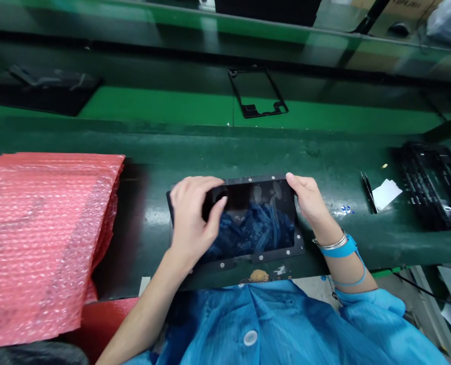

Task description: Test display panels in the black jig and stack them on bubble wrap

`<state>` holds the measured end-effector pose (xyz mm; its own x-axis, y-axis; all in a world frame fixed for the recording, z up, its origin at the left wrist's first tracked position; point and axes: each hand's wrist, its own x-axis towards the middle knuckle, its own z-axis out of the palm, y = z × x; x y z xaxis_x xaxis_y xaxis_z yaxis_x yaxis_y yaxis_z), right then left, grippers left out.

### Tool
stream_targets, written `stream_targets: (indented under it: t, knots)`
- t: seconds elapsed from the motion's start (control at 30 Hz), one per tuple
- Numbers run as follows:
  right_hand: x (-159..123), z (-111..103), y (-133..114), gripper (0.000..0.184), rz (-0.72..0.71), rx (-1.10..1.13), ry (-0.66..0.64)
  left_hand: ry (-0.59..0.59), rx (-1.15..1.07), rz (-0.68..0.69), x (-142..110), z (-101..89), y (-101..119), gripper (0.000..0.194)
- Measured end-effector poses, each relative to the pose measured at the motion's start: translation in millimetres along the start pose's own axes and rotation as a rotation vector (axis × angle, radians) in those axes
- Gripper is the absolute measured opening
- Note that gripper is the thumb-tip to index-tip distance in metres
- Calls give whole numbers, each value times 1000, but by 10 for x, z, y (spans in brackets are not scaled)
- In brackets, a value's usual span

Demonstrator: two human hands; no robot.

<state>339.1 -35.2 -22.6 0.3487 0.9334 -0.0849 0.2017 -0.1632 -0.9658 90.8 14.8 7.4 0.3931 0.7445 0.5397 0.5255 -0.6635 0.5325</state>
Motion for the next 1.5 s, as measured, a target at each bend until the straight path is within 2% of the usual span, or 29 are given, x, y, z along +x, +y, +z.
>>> stream_targets:
  t: [0.03, 0.1, 0.2, 0.27, 0.33, 0.43, 0.53, 0.7, 0.9, 1.0, 1.1, 1.23, 1.4, 1.43, 1.5]
  knots:
    - [-8, 22, 4, 69, -2, 13, 15, 73, -21, -71, -30, -43, -52, 19]
    - [-22, 55, 6, 70, -6, 34, 40, 194, -143, -310, -90, -97, -170, 22]
    - [-48, 82, -25, 68, -15, 51, 63, 227, -536, -730, -133, -96, -309, 24]
    - [-72, 86, -77, 67, -23, 57, 63, 289, -746, -888, -112, -79, -354, 27]
    - [-100, 83, -148, 66, -36, 60, 39, 396, -815, -927, -62, -81, -380, 23]
    - [-147, 78, -257, 66, -53, 58, -38, 529, -813, -906, 15, -129, -446, 15]
    - [-190, 93, -323, 66, -45, 65, -98, 666, -803, -898, 53, -164, -550, 14]
    - [-238, 158, -353, 63, 20, 140, -122, 763, -806, -939, 46, -105, -655, 24]
    - [-197, 171, -373, 58, 114, 278, -206, 689, -878, -981, 79, -84, -659, 10]
    - [-157, 170, -347, 54, 152, 335, -229, 686, -923, -985, 107, -95, -636, 21]
    - [-131, 177, -297, 56, 171, 383, -176, 658, -962, -933, 84, -117, -566, 40]
    - [-101, 166, -233, 57, 190, 434, -73, 461, -997, -895, -68, -189, -384, 51]
    - [-67, 149, -191, 59, 210, 481, 22, 156, -1011, -1042, -250, -241, -201, 63]
    - [-66, 152, -189, 59, 212, 489, 36, 140, -1007, -1050, -262, -235, -186, 65]
    - [-74, 162, -192, 60, 214, 503, 62, 179, -993, -1040, -264, -214, -169, 68]
